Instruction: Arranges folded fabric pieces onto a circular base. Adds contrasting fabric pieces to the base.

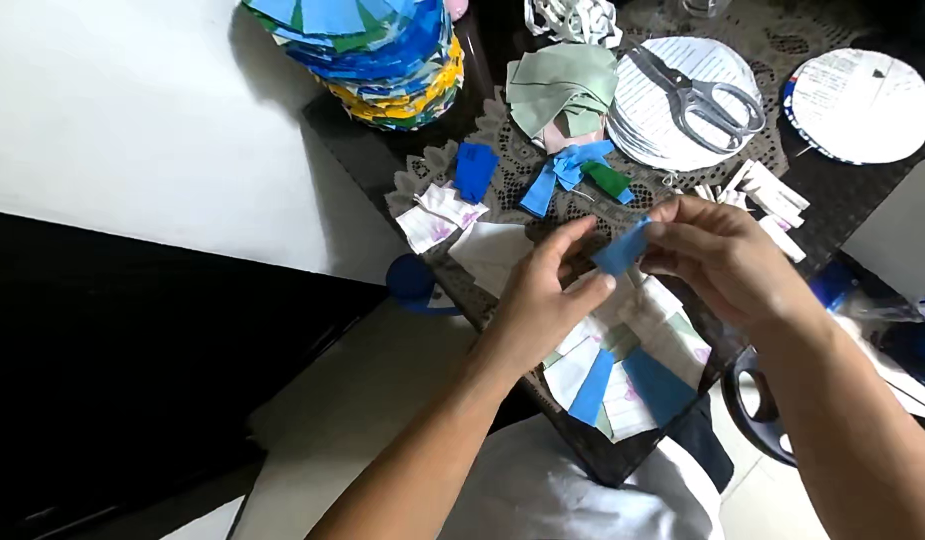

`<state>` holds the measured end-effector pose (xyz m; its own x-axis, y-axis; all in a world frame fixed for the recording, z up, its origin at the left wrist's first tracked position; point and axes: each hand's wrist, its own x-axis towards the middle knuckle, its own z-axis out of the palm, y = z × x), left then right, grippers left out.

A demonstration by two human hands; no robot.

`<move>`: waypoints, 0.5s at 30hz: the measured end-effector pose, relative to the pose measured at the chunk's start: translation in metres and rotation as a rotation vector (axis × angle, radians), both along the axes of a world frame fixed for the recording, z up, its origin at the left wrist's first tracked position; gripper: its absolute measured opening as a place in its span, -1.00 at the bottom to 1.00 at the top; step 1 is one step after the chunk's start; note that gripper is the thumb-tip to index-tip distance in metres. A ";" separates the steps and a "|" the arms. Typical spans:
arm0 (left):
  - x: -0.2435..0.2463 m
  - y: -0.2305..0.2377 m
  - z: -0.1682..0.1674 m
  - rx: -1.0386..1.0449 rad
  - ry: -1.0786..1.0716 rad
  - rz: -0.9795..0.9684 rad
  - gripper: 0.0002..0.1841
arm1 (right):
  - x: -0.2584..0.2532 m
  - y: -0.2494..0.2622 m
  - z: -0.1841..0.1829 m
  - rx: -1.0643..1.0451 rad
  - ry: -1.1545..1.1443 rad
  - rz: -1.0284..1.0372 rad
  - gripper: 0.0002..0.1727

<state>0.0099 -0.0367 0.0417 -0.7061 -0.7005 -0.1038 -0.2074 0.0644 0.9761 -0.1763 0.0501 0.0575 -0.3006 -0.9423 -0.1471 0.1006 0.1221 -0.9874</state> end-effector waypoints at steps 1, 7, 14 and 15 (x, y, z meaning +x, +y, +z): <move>-0.001 0.001 0.003 0.143 0.059 -0.037 -0.38 | -0.001 0.004 0.005 -0.003 -0.117 0.018 -0.77; -0.002 0.019 0.008 0.171 0.151 0.053 -0.94 | -0.004 0.023 0.001 0.008 -0.353 0.046 -0.60; 0.014 0.029 0.009 -0.233 0.068 0.032 -0.95 | 0.008 0.035 -0.007 -0.031 -0.198 0.084 -0.83; 0.017 0.030 0.010 -0.230 0.064 0.016 -0.94 | 0.010 0.036 -0.007 -0.033 -0.180 0.066 -0.84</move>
